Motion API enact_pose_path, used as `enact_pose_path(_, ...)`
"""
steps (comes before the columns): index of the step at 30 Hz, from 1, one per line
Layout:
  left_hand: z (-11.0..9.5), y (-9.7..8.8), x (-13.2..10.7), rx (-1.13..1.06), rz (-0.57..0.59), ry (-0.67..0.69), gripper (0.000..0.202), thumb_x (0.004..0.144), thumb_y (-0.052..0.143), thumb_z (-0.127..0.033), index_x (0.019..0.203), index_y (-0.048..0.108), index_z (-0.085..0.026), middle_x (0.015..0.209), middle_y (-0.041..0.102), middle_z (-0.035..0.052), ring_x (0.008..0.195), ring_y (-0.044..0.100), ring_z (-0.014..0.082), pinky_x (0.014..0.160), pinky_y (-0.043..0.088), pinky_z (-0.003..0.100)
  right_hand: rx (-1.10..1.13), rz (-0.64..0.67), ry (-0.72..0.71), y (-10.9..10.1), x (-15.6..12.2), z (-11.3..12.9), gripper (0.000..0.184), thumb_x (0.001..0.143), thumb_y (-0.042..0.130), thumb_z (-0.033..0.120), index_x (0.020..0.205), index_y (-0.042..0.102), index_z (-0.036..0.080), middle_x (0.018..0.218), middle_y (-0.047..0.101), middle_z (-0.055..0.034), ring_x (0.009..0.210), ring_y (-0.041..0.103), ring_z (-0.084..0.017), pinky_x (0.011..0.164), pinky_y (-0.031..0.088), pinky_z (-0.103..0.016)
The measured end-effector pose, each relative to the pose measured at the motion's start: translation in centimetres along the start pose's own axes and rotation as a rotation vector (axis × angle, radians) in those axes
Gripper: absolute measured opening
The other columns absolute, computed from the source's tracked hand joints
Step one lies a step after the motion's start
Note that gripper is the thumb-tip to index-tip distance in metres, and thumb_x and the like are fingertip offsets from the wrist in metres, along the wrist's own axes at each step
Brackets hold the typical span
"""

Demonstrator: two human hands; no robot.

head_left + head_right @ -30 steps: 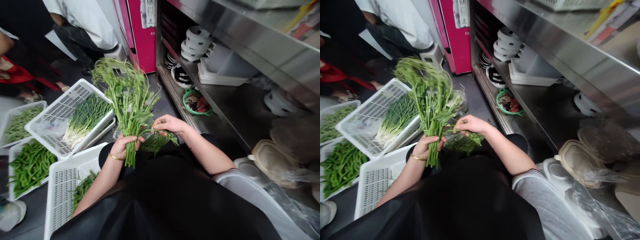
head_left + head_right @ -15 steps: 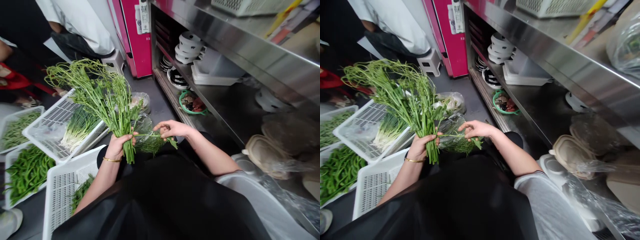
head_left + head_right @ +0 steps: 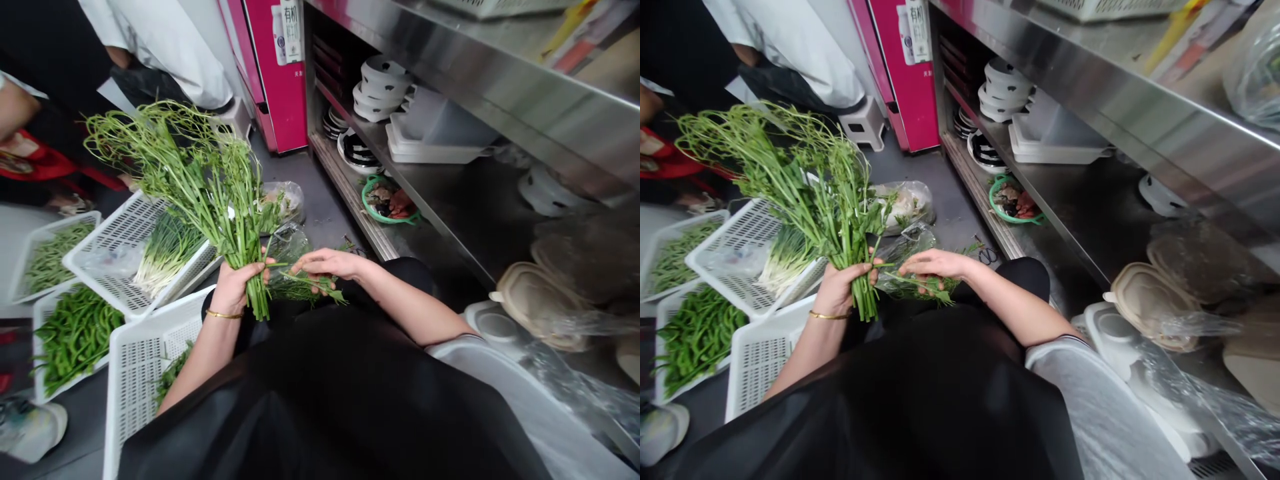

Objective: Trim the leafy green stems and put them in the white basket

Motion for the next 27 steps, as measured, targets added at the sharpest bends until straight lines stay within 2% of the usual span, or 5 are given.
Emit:
enact_pose_path(7, 0.3, -1.3, -0.1, 0.048, -0.075, 0.037, 0.028, 0.058, 0.068, -0.011, 0.086, 0.063, -0.009, 0.068, 0.068, 0.0056, 0.041, 0.053, 0.0106, 0.039, 0.04, 0.023, -0.124, 0.015, -0.063, -0.7, -2.2, 0.9, 0.028, 0.078, 0.06, 0.039, 0.073, 0.06, 0.011, 0.046, 0.042, 0.0079, 0.033, 0.037, -0.002, 0.034, 0.025, -0.015)
enact_pose_path(12, 1.1, -3.1, 0.3, -0.002, -0.128, 0.033, 0.029, 0.056, 0.069, -0.012, 0.084, 0.063, -0.01, 0.068, 0.068, 0.0043, 0.04, 0.053, 0.01, 0.038, 0.04, 0.022, -0.069, -0.478, -0.281, -6.4, -6.7, 3.4, 0.026, 0.08, 0.058, 0.041, 0.078, 0.057, 0.014, 0.051, 0.044, 0.0074, 0.033, 0.032, -0.002, 0.035, 0.025, -0.018)
enact_pose_path(15, 2.3, -2.0, 0.3, -0.041, -0.116, -0.016, 0.032, 0.055, 0.071, -0.014, 0.086, 0.064, -0.01, 0.069, 0.069, 0.0039, 0.041, 0.054, 0.01, 0.04, 0.043, 0.022, -0.394, -0.678, -0.336, -4.9, -4.6, 5.0, 0.031, 0.075, 0.063, 0.041, 0.092, 0.06, 0.016, 0.069, 0.057, 0.0018, 0.049, 0.046, -0.006, 0.047, 0.034, -0.019)
enact_pose_path(20, 2.8, -0.2, -0.5, -0.044, -0.082, -0.019, 0.021, 0.054, 0.074, -0.013, 0.073, 0.067, -0.008, 0.063, 0.068, 0.0052, 0.052, 0.062, 0.0146, 0.053, 0.052, 0.025, -0.859, -0.568, -0.313, -0.3, 1.6, 5.8, 0.018, 0.08, 0.058, 0.03, 0.073, 0.059, 0.014, 0.069, 0.059, -0.0017, 0.065, 0.052, -0.011, 0.06, 0.035, -0.022)
enact_pose_path(27, 1.8, -3.2, -0.9, -0.185, -0.091, -0.028, 0.03, 0.053, 0.076, -0.011, 0.081, 0.064, -0.011, 0.07, 0.069, 0.0047, 0.082, 0.068, 0.0272, 0.075, 0.056, 0.038, -0.374, -0.585, -0.097, -6.2, -2.2, 2.2, 0.034, 0.075, 0.059, 0.045, 0.059, 0.049, 0.016, 0.049, 0.049, 0.0039, 0.039, 0.041, -0.006, 0.044, 0.031, -0.02)
Point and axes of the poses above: each hand's wrist, its own x-axis towards the middle knuckle, its own y-axis out of the palm, z = x × y, the point moved 10 cm from there along x, towards the middle knuckle
